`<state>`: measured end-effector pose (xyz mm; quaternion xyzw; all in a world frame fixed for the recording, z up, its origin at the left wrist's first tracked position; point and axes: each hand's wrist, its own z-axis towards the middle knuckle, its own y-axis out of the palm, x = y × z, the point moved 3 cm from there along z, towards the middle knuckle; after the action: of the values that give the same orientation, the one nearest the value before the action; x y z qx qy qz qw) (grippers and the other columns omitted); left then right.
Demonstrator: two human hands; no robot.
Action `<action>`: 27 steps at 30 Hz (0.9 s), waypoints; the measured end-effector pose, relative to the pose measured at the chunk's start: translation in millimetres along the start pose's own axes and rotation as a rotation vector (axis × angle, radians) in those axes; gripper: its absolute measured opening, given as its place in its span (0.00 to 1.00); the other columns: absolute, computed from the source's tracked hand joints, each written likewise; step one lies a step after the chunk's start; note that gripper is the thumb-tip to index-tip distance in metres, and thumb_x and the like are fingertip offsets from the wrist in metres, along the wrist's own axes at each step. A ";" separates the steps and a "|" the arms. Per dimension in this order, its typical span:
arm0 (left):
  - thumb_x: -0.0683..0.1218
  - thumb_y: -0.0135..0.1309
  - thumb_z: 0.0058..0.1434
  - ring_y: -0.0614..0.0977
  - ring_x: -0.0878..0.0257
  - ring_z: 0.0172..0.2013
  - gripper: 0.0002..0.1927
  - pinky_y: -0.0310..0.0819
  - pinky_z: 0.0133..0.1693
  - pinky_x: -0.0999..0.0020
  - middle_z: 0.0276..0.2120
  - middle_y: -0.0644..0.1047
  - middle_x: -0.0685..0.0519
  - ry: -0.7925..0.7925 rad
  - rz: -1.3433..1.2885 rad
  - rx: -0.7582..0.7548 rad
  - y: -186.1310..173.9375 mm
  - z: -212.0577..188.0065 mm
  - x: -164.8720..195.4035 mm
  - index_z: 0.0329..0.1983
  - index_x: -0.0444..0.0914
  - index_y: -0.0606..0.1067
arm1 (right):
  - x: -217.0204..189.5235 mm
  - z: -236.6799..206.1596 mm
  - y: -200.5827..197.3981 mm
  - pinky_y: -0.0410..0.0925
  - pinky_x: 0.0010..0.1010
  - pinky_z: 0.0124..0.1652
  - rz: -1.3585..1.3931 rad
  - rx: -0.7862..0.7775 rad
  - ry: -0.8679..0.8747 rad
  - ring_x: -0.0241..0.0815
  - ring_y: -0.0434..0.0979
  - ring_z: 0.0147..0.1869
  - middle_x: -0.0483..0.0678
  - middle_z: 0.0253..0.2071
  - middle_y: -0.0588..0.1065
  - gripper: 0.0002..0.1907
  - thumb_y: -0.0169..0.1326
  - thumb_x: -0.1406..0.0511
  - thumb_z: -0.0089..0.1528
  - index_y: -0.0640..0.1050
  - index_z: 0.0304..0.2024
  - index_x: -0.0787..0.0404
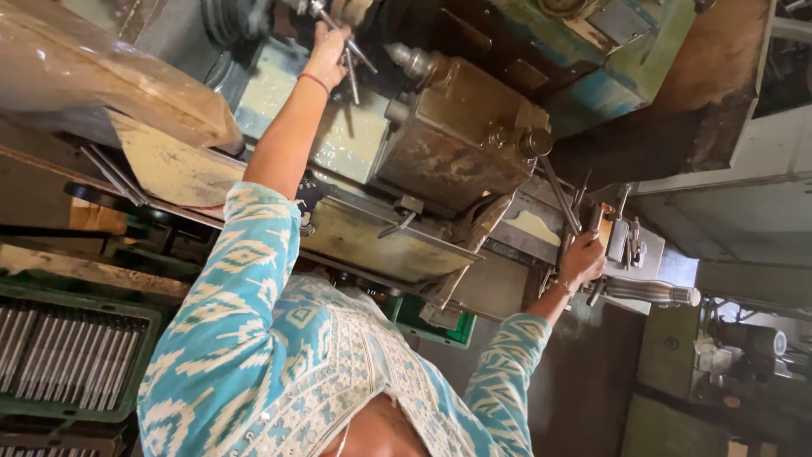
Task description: The person repeatedly picks cylindrical metal rods from a green crate, inserts each rod into a grinding machine, and operates a lever to process the rod. After each cycle, the rod is returned to the crate. The task continues in a repetitive loop throughout the clip.
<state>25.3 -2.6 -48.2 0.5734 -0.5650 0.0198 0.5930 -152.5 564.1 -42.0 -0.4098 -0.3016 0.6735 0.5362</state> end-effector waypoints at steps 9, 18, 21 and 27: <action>0.40 0.55 0.66 0.80 0.56 0.40 0.16 0.77 0.42 0.38 0.41 0.71 0.53 0.087 -0.081 -0.120 23.5 2.9 -1.7 0.51 0.46 0.63 | -2.7 11.0 2.7 0.65 0.52 0.28 -0.016 0.100 -0.054 0.60 0.76 0.25 0.58 0.22 0.76 0.28 0.45 0.52 0.72 0.80 0.26 0.62; 0.40 0.57 0.66 0.79 0.50 0.49 0.23 0.67 0.53 0.17 0.48 0.69 0.51 0.082 -0.082 -0.084 19.4 2.4 0.6 0.54 0.49 0.58 | 0.8 16.1 7.6 0.62 0.41 0.27 0.022 0.001 0.022 0.45 0.72 0.21 0.49 0.19 0.73 0.30 0.43 0.53 0.75 0.75 0.21 0.59; 0.40 0.56 0.65 0.77 0.50 0.50 0.24 0.62 0.54 0.16 0.50 0.69 0.52 0.058 -0.181 0.011 8.7 6.3 -0.9 0.55 0.49 0.57 | -0.7 15.9 7.3 0.62 0.43 0.27 0.017 0.036 -0.026 0.44 0.73 0.22 0.50 0.20 0.74 0.28 0.45 0.53 0.75 0.77 0.24 0.58; 0.38 0.56 0.63 0.74 0.52 0.50 0.32 0.61 0.59 0.18 0.49 0.69 0.51 0.143 -0.325 0.064 -3.1 9.1 5.8 0.61 0.55 0.55 | 1.7 15.9 6.7 0.64 0.47 0.28 -0.002 0.046 -0.005 0.50 0.75 0.24 0.53 0.22 0.75 0.29 0.45 0.51 0.73 0.78 0.24 0.60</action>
<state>23.6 -13.7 -48.9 0.6729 -0.4203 -0.0175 0.6084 -169.8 564.7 -40.4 -0.3955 -0.2878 0.6809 0.5452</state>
